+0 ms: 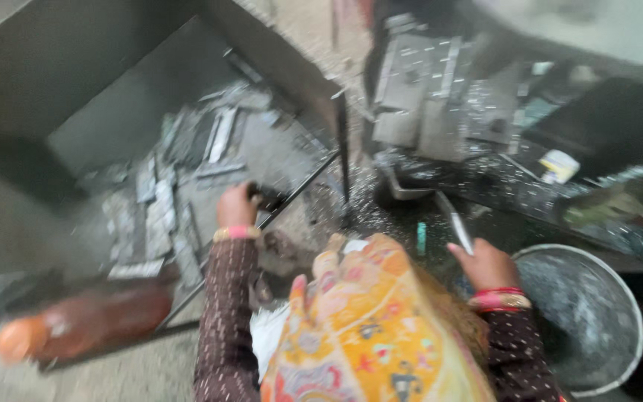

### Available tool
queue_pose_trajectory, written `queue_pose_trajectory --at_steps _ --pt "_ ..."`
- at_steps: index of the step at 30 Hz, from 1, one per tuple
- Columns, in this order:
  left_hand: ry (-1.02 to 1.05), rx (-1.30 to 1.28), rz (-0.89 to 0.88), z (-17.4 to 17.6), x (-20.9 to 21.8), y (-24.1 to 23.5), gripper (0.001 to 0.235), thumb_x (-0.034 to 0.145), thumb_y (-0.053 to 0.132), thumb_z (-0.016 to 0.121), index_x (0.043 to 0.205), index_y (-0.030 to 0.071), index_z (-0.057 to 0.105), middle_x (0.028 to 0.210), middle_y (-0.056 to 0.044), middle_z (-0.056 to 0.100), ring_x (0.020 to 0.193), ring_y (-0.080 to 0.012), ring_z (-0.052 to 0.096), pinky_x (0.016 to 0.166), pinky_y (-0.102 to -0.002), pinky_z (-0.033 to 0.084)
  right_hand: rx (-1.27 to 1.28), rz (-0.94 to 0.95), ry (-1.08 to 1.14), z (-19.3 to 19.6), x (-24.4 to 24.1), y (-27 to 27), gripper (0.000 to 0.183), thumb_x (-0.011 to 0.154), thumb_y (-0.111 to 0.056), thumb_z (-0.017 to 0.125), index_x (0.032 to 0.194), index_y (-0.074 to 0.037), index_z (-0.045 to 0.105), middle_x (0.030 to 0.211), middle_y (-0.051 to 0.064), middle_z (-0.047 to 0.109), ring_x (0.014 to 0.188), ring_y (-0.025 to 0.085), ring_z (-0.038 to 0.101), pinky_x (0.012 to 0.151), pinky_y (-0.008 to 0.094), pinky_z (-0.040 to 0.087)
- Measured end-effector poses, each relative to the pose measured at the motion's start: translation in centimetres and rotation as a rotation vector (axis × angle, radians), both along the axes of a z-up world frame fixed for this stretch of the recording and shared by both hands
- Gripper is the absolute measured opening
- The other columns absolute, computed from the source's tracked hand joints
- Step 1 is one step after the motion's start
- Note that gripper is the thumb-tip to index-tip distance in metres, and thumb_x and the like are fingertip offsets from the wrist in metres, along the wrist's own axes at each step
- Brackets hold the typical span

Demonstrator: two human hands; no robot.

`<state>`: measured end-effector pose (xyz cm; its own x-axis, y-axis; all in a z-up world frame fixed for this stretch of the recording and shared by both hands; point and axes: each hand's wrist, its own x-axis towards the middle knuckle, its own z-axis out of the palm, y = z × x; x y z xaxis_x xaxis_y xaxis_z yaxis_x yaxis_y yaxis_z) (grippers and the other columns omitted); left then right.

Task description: The person picks up metal hinge plates from a container, positions them individually in a punching machine, and uses a hand-operated lever to press holes into the metal before dropping the finished parts into a bucket.

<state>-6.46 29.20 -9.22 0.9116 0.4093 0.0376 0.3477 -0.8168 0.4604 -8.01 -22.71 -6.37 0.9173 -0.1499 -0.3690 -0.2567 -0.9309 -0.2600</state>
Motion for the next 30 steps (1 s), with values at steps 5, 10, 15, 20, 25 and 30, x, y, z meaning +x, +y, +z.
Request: queue_pose_trajectory --at_steps 5,10,15,20,25,30 --pt "-0.246 0.321 -0.187 9.2 -0.6 -7.4 0.030 0.087 0.005 0.063 0.110 0.019 0.075 0.108 -0.007 0.073 0.097 -0.0322 0.068 0.078 -0.044 0.057 -0.047 0.061 -0.068 0.0 -0.3 0.8 0.056 0.090 -0.064 0.061 0.092 -0.008 0.070 0.086 0.023 0.074 0.085 0.045 0.072 0.077 0.055 0.055" --pt "-0.624 0.392 -0.425 17.4 -0.8 -14.7 0.025 0.094 0.010 0.066 0.118 0.010 0.073 0.115 -0.009 0.070 0.094 -0.0299 0.067 0.076 -0.042 0.056 -0.011 0.034 -0.064 -0.4 -0.4 1.0 0.055 0.089 -0.063 0.061 0.090 -0.008 0.068 0.084 0.021 0.074 0.082 0.044 0.071 0.075 0.055 0.055" --pt "-0.832 0.373 -0.830 16.1 2.0 -22.5 0.025 0.092 0.014 0.065 0.115 0.006 0.069 0.115 -0.016 0.067 0.102 -0.0293 0.068 0.110 -0.052 0.053 -0.002 0.050 -0.069 -0.5 -0.3 0.9 0.056 0.090 -0.063 0.062 0.089 -0.008 0.068 0.084 0.020 0.074 0.082 0.043 0.072 0.075 0.054 0.056" --pt "-0.655 0.592 -0.861 10.9 7.7 -28.1 0.041 0.095 0.016 0.057 0.132 0.002 0.068 0.135 -0.018 0.064 0.118 -0.0280 0.067 0.127 -0.053 0.032 -0.016 -0.030 -0.047 0.1 -0.4 1.5 0.051 0.087 -0.062 0.065 0.090 -0.011 0.069 0.085 0.019 0.074 0.083 0.042 0.072 0.074 0.054 0.056" --pt "-0.465 0.473 -0.718 9.6 9.3 -29.3 0.038 0.091 0.022 0.051 0.121 0.004 0.067 0.145 -0.019 0.058 0.140 -0.0363 0.051 0.121 -0.064 0.008 -0.020 0.008 -0.085 0.2 -0.4 1.5 0.047 0.088 -0.056 0.068 0.094 -0.009 0.069 0.085 0.018 0.074 0.081 0.041 0.073 0.073 0.053 0.057" --pt "-0.379 0.532 -0.666 9.3 10.2 -29.5 0.045 0.094 0.023 0.049 0.129 -0.002 0.066 0.145 -0.018 0.059 0.141 -0.0338 0.048 0.123 -0.065 0.009 -0.055 0.034 0.029 3.4 1.7 2.0 0.043 0.090 -0.050 0.068 0.099 -0.009 0.075 0.090 0.020 0.075 0.086 0.041 0.074 0.077 0.051 0.059"
